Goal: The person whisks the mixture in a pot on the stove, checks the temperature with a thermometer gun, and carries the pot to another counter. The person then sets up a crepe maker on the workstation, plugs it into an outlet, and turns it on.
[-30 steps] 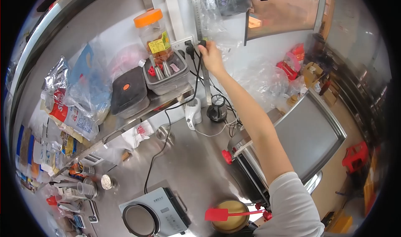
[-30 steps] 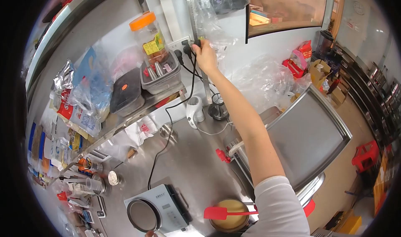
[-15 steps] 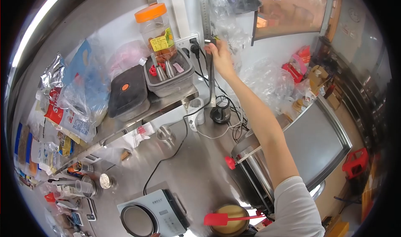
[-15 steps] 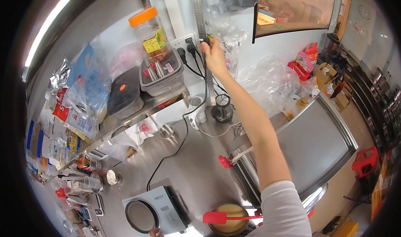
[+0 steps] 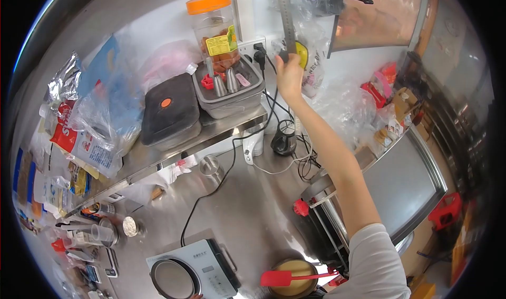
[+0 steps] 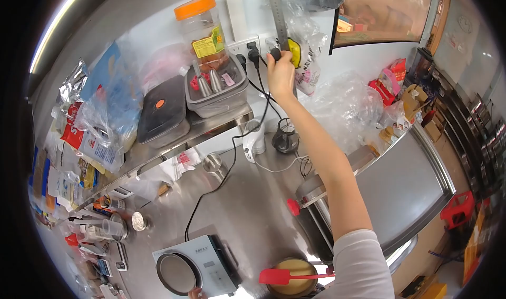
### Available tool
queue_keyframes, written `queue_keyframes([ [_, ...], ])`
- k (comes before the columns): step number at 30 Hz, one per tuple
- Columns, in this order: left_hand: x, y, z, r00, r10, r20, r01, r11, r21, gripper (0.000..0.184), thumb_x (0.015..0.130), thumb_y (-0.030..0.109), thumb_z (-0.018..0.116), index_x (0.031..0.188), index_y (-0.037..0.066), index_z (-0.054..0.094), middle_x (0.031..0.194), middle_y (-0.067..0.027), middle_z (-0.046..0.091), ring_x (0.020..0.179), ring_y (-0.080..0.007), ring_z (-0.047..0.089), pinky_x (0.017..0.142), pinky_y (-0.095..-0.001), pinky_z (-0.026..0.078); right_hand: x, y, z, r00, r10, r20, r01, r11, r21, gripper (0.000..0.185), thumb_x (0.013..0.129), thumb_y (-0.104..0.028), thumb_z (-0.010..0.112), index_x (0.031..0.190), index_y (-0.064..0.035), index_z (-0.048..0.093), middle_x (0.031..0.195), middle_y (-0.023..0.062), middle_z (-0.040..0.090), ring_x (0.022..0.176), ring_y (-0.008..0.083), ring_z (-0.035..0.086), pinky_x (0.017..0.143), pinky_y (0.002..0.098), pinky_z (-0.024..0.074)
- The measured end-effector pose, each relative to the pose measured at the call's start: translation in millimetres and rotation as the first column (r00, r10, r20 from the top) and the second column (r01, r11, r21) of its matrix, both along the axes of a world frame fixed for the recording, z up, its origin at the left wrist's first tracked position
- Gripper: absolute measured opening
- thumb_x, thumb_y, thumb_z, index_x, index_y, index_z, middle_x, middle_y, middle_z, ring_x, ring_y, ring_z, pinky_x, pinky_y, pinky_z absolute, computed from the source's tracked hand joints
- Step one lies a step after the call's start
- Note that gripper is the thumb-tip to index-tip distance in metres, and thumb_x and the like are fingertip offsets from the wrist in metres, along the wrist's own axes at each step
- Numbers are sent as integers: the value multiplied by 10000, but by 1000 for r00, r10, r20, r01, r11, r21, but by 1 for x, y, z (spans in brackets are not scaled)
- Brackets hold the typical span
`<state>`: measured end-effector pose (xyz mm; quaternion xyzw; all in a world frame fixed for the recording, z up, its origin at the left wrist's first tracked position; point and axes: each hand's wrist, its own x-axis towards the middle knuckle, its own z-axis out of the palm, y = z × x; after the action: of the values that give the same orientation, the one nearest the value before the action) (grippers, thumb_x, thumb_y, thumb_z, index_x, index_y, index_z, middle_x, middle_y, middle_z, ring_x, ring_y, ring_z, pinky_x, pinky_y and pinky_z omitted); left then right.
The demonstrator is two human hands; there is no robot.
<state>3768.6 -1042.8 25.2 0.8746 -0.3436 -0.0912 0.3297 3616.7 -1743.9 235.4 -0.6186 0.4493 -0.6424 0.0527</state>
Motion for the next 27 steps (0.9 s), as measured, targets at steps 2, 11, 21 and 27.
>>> queue_keyframes([
  [2, 0, 2, -2, 1000, 3, -1, -3, 1000, -3, 325, 844, -42, 537, 1168, -18, 529, 1078, -152, 562, 917, -255, 588, 694, -312, 492, -5, 1, -3, 997, -71, -13, 71, 997, 10, 358, 874, -225, 591, 997, 73, 436, 733, 295, 597, 717, 456, 594, 625, 485, 460],
  [11, -2, 5, -13, 998, -46, 50, 47, 998, -28, 293, 826, -80, 521, 1111, -17, 542, 1078, -157, 556, 914, -262, 591, 685, -318, 498, -15, -12, -24, 995, 42, -88, -46, 998, -46, 358, 860, -199, 618, 1021, 54, 423, 708, 280, 598, 683, 460, 588, 586, 483, 451],
  [21, -9, -9, -17, 992, -102, 68, 104, 995, -13, 280, 805, -92, 521, 1070, -9, 564, 1066, -151, 557, 925, -264, 573, 669, -302, 494, 1, -41, -33, 889, 419, 187, -404, 908, -114, 347, 860, -121, 637, 1068, 67, 433, 880, 170, 645, 767, 203, 647, 669, 293, 496],
  [27, -9, -19, -24, 980, -171, 104, 167, 985, 53, 276, 798, -90, 522, 1058, -9, 568, 1054, -148, 560, 906, -267, 567, 668, -323, 491, -5, -30, -26, 977, 215, -4, -215, 976, -17, 318, 850, -106, 631, 1044, 52, 436, 832, 244, 614, 767, 352, 628, 654, 385, 485],
])
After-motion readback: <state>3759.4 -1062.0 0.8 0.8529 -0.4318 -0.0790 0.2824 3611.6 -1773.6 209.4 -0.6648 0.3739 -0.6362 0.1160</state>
